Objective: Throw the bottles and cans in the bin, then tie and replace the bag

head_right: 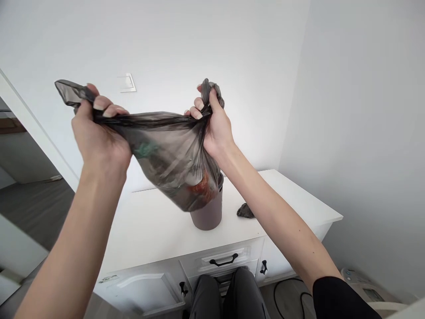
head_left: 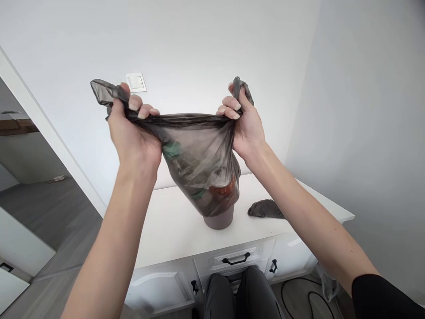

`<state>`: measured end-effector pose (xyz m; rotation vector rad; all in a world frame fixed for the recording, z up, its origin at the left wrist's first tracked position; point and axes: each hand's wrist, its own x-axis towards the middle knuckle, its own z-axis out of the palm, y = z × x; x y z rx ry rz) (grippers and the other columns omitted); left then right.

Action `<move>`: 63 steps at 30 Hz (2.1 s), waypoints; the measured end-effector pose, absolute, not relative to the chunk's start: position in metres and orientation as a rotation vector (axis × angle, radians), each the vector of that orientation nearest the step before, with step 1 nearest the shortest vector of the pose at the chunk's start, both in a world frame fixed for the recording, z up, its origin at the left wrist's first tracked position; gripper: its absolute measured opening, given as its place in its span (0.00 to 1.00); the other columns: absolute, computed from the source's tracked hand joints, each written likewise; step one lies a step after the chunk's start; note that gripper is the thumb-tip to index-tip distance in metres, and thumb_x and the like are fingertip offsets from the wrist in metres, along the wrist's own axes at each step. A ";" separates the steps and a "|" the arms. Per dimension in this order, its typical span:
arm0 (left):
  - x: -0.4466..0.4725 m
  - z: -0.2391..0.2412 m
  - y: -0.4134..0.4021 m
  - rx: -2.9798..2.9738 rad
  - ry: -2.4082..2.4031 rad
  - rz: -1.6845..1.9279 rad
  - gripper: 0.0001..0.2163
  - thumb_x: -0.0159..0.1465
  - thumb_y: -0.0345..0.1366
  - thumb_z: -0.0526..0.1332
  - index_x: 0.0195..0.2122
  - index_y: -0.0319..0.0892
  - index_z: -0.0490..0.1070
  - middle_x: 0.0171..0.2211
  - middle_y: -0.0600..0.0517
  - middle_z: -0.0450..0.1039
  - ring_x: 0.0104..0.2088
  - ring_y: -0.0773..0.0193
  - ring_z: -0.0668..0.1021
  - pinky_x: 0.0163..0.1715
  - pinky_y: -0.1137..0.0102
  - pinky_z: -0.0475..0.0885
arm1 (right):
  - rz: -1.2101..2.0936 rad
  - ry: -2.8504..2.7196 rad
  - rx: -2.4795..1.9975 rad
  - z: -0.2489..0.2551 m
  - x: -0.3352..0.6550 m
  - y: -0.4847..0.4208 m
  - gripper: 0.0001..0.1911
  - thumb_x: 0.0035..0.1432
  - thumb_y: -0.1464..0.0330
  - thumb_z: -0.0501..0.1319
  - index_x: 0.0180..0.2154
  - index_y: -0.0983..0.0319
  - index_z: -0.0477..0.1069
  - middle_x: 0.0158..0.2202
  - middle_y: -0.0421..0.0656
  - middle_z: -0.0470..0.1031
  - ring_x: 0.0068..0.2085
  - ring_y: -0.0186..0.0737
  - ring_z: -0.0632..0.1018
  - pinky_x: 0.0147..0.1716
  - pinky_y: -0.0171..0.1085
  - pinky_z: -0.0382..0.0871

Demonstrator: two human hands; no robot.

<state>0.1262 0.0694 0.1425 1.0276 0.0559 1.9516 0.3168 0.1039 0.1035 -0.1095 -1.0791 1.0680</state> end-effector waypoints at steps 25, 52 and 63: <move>0.065 -0.031 0.032 1.401 1.244 1.371 0.19 0.56 0.43 0.72 0.49 0.46 0.79 0.27 0.54 0.73 0.32 0.60 0.76 0.34 0.68 0.72 | 1.333 -1.617 -0.576 -0.062 0.221 0.075 0.20 0.66 0.48 0.59 0.36 0.58 0.66 0.27 0.35 0.56 0.27 0.33 0.57 0.26 0.34 0.50; 0.070 -0.075 0.046 1.373 1.351 1.335 0.24 0.58 0.58 0.70 0.23 0.45 0.62 0.19 0.59 0.55 0.23 0.67 0.61 0.25 0.69 0.58 | 1.619 -1.435 -0.400 -0.109 0.254 0.075 0.26 0.61 0.44 0.65 0.36 0.61 0.70 0.26 0.32 0.48 0.27 0.32 0.51 0.27 0.35 0.52; 0.072 -0.033 0.017 2.315 1.431 0.916 0.17 0.74 0.48 0.49 0.37 0.45 0.70 0.49 0.47 0.72 0.50 0.54 0.74 0.51 0.61 0.71 | 1.490 -1.230 -0.648 -0.112 0.236 0.057 0.14 0.59 0.58 0.67 0.37 0.60 0.68 0.26 0.31 0.53 0.25 0.29 0.55 0.22 0.30 0.50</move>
